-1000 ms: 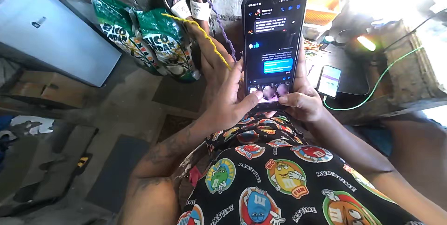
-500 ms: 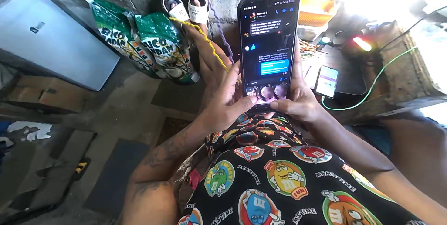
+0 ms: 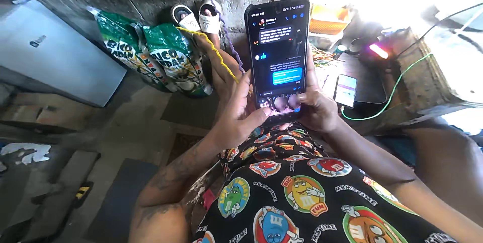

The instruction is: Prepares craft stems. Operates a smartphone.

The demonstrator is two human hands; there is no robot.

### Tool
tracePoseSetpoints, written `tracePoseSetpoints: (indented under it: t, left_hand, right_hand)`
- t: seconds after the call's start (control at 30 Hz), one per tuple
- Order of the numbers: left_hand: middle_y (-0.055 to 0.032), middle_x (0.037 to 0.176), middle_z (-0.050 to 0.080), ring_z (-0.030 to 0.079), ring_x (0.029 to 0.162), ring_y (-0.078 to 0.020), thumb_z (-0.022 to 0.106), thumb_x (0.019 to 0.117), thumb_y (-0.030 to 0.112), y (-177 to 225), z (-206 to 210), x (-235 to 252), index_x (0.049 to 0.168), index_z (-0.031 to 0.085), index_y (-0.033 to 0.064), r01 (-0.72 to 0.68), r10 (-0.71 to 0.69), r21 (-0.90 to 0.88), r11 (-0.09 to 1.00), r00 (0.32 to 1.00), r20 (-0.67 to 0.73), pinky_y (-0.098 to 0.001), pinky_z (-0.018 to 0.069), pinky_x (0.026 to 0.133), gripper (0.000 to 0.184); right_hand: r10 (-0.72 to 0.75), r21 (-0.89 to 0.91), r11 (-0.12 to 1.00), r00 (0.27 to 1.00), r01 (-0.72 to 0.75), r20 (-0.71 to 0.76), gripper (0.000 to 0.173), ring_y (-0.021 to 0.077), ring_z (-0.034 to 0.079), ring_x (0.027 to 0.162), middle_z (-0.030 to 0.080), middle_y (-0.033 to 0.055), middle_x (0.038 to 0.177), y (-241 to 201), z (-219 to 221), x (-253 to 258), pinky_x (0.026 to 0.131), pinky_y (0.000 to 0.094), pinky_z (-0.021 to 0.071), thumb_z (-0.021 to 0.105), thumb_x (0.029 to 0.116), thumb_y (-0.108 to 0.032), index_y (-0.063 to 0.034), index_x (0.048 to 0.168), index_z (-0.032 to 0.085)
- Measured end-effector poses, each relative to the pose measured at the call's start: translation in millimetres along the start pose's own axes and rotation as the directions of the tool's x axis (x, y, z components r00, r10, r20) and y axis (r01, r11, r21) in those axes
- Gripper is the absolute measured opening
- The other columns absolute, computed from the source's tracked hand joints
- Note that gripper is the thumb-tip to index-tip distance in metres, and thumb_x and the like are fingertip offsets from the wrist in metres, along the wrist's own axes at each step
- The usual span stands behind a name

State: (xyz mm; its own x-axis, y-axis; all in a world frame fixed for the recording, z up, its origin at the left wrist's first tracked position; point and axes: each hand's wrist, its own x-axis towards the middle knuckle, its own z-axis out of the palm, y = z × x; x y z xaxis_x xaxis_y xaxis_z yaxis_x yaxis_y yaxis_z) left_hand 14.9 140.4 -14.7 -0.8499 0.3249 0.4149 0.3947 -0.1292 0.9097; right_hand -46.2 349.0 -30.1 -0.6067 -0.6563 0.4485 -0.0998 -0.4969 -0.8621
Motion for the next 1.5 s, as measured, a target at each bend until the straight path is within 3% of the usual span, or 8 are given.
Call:
tracePoseSetpoints:
  t: [0.07, 0.13, 0.23, 0.4, 0.57, 0.8, 1.13, 1.5]
  left_hand:
    - [-0.0077, 0.133, 0.055, 0.063, 0.112, -0.0106, 0.055, 0.0942, 0.005, 1, 1, -1, 0.157, 0.016, 0.0042, 0.008, -0.008, 0.007, 1.000, 1.000, 0.006, -0.0260, 0.0574, 0.091, 0.074]
    - [-0.0067, 0.132, 0.056, 0.063, 0.111, -0.0098, 0.055, 0.0929, 0.004, 1, 2, -1, 0.157, 0.016, 0.0048, 0.022, -0.022, 0.021, 1.000, 1.000, 0.003, -0.0254, 0.0580, 0.089, 0.075]
    - [-0.0058, 0.130, 0.057, 0.064, 0.110, -0.0087, 0.056, 0.0909, 0.004, 1, 1, -2, 0.157, 0.017, 0.0050, 0.036, -0.036, 0.035, 0.999, 0.999, 0.002, -0.0250, 0.0580, 0.088, 0.077]
    - [-0.0061, 0.129, 0.056, 0.063, 0.109, -0.0081, 0.056, 0.0911, 0.004, -1, 1, -2, 0.157, 0.017, 0.0036, 0.038, -0.038, 0.036, 0.999, 0.999, 0.007, -0.0242, 0.0573, 0.088, 0.077]
    - [-0.0064, 0.128, 0.057, 0.065, 0.105, -0.0086, 0.058, 0.0919, 0.007, 0, 2, -2, 0.158, 0.015, 0.0055, 0.054, -0.054, 0.055, 0.997, 0.999, -0.004, -0.0234, 0.0587, 0.083, 0.078]
    - [-0.0061, 0.132, 0.055, 0.063, 0.111, -0.0085, 0.054, 0.0948, 0.004, -1, 1, -2, 0.157, 0.017, 0.0034, 0.028, -0.028, -0.002, 1.000, 0.999, 0.017, -0.0248, 0.0561, 0.092, 0.072]
    - [-0.0036, 0.129, 0.057, 0.063, 0.108, -0.0063, 0.057, 0.0902, 0.004, -3, 1, -3, 0.157, 0.016, 0.0051, 0.038, -0.038, 0.011, 0.999, 0.999, 0.010, -0.0230, 0.0577, 0.086, 0.078]
    - [-0.0092, 0.128, 0.058, 0.064, 0.104, -0.0087, 0.052, 0.0984, 0.007, -7, 10, -3, 0.155, 0.025, 0.0033, 0.030, -0.011, 0.122, 0.992, 0.988, -0.154, -0.0244, 0.0574, 0.084, 0.063]
  right_hand:
    - [0.000, -0.011, 1.000, 1.000, -0.001, -0.031, 0.089, 0.0176, 0.071, 0.098, 0.056, 0.0056, 0.133, 0, 2, 0, 0.054, 0.0344, 0.0630, 0.047, 0.0950, -0.011, -0.0360, 0.161, -0.007]
    - [0.016, -0.078, 0.997, 1.000, -0.017, -0.009, 0.088, 0.0130, 0.066, 0.108, 0.052, 0.0016, 0.138, -1, 0, -1, 0.068, 0.0312, 0.0630, 0.046, 0.0983, -0.014, -0.0369, 0.161, -0.012]
    - [0.017, -0.043, 0.999, 1.000, -0.017, -0.019, 0.095, 0.0158, 0.070, 0.101, 0.054, 0.0029, 0.137, -1, 2, -2, 0.055, 0.0319, 0.0635, 0.052, 0.0951, -0.007, -0.0382, 0.161, -0.008]
    - [0.031, -0.148, 0.989, 1.000, -0.029, 0.006, 0.120, 0.0119, 0.070, 0.101, 0.052, 0.0010, 0.139, -4, 2, -4, 0.057, 0.0277, 0.0637, 0.066, 0.0798, 0.006, -0.0339, 0.161, -0.014]
    - [0.071, -0.112, 0.991, 0.997, -0.075, -0.041, 0.109, 0.0144, 0.072, 0.093, 0.056, 0.0038, 0.134, -6, 6, -4, 0.052, 0.0294, 0.0632, 0.064, 0.0915, -0.002, -0.0375, 0.160, -0.013]
    - [0.043, -0.156, 0.987, 0.999, -0.043, -0.004, 0.124, 0.0125, 0.070, 0.101, 0.051, 0.0015, 0.140, -6, 4, -6, 0.057, 0.0285, 0.0641, 0.073, 0.0795, 0.002, -0.0336, 0.160, -0.014]
    - [0.002, 0.030, 1.000, 1.000, -0.002, -0.008, 0.086, 0.0214, 0.071, 0.101, 0.056, 0.0064, 0.135, 1, 0, -4, 0.053, 0.0375, 0.0630, 0.046, 0.0961, -0.014, -0.0352, 0.161, -0.005]
    - [0.034, -0.117, 0.992, 0.999, -0.039, -0.042, 0.095, 0.0117, 0.067, 0.105, 0.052, 0.0013, 0.138, 3, 5, -3, 0.064, 0.0307, 0.0637, 0.047, 0.0915, -0.006, -0.0357, 0.161, -0.010]
